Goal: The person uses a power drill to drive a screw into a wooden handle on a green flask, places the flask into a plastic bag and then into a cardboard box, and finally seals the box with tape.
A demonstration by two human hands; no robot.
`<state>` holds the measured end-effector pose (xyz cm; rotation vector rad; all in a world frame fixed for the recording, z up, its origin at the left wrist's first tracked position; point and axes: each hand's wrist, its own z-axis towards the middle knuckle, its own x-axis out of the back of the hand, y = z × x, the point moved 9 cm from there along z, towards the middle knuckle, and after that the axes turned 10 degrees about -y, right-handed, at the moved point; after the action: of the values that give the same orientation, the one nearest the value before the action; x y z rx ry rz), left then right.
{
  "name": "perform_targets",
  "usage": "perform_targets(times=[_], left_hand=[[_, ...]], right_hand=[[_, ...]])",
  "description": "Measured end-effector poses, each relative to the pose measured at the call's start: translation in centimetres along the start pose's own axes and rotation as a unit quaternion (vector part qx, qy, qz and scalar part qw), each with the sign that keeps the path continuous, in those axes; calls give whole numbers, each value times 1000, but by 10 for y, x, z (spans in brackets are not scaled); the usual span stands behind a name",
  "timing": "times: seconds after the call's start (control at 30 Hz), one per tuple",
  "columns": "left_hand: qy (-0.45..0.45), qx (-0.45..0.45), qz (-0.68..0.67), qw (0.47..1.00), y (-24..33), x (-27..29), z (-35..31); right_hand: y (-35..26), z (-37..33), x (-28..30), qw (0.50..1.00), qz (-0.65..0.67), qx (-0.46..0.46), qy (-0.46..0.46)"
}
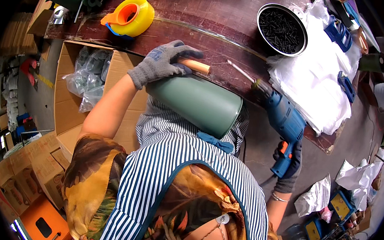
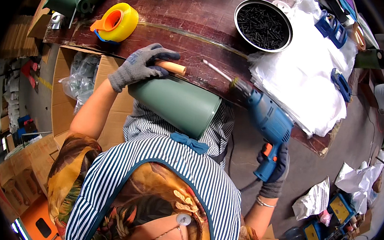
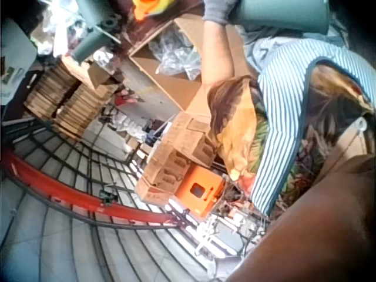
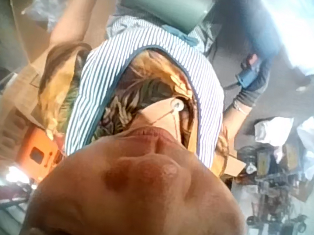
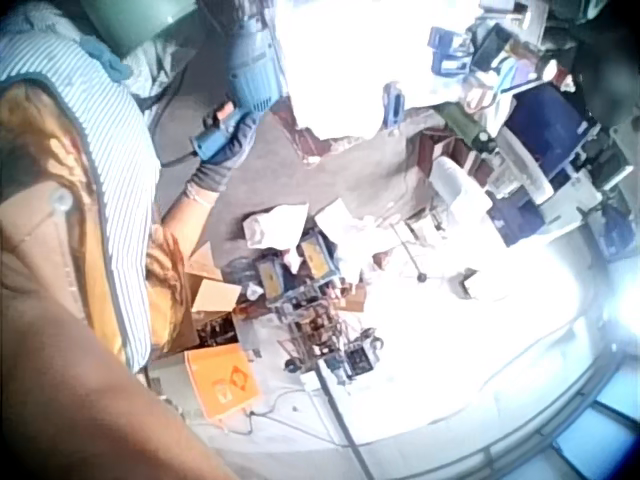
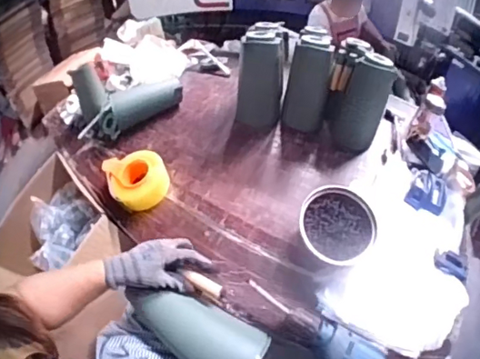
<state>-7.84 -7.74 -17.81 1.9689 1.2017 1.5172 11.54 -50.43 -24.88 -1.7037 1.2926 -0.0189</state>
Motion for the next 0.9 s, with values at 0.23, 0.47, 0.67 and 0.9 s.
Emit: perform_targets(times=[0.23,0.47,0.67,0.9], left_hand=[[27,-117,3,993,6,-5,1],[-27,-61,-210,975,-10,-9,8],[-35,-23,-180,983,-20,-12,11],[-2,-60,-193,979,-17,-5,10]], right_hand=[[-24,5,14,994,-75,-77,12],[-38,12,4,987,-129,-87,25],[-34,28,-24,985,-133,-109,8],[-21,41,-40,987,-71,-146,-10]])
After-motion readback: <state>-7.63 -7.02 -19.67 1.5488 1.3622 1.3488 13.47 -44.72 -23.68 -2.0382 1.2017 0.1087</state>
